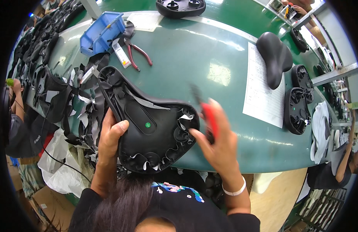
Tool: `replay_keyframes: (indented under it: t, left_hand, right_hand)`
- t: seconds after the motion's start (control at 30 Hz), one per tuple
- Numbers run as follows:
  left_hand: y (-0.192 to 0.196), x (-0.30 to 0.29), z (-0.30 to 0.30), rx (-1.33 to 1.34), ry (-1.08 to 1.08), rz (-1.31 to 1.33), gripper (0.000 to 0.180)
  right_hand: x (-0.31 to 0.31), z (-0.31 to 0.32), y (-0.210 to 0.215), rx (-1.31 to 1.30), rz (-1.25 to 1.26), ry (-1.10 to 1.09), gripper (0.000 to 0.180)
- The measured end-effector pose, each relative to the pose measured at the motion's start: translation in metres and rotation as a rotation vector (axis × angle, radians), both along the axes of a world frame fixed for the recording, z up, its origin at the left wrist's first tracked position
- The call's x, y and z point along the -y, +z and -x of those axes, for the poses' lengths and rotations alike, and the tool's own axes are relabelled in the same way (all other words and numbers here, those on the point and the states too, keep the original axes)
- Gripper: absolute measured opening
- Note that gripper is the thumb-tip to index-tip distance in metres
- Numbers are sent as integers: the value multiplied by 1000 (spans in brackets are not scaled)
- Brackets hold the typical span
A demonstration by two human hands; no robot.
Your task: The person uses a red utility knife to trim excess black rubber or plastic material from the underside of a bicycle seat. They repeatedly cut along the edges and remove the resulting strips, placing the trimmed pieces on the green workbench. The person handles multiple seats, moving them into position and discarding the waste material.
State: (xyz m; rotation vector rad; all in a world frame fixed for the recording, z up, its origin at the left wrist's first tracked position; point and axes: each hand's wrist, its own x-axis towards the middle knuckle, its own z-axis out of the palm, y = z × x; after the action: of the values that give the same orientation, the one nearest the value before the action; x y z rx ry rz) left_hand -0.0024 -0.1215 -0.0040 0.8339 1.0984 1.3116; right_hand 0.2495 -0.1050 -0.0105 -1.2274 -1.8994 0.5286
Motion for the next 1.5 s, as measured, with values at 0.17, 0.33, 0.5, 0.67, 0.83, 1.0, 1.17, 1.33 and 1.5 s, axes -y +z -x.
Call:
replay_keyframes:
  t: [0.17, 0.33, 0.5, 0.67, 0.83, 1.0, 1.17, 1.33, 1.5]
  left_hand:
    - [-24, 31, 4, -302, 374, 13, 59]
    - [23, -4, -7, -1452, 97, -418, 32]
    - [5, -51, -45, -1499, -239, -565, 42]
    - [21, -58, -28, -738, -407, -228, 30]
    - [20, -66, -38, -103, -22, -240, 23]
    - [12, -73, -27, 571, -209, -365, 15]
    - [25, -97, -46, -1252, -38, -957, 17]
    - [4, -137, -35, -1232, 73, -809, 19]
    - [4, -136, -25, -287, -105, -180, 36]
  right_hand:
    - [-42, -6, 19, -312, 171, -166, 46]
    - [-25, -8, 24, -239, 337, -171, 47]
    - [2, -10, 19, -112, 178, 5, 53]
    - [13, -36, 19, 360, 13, 147, 56]
    - [43, -12, 30, 708, 100, 47, 56]
    - [59, -2, 34, 631, 245, -148, 53]
    - [3, -6, 31, 704, 121, -158, 50]
    - [16, 7, 35, 781, 75, -192, 50]
    - [9, -6, 41, 856, 31, -84, 47]
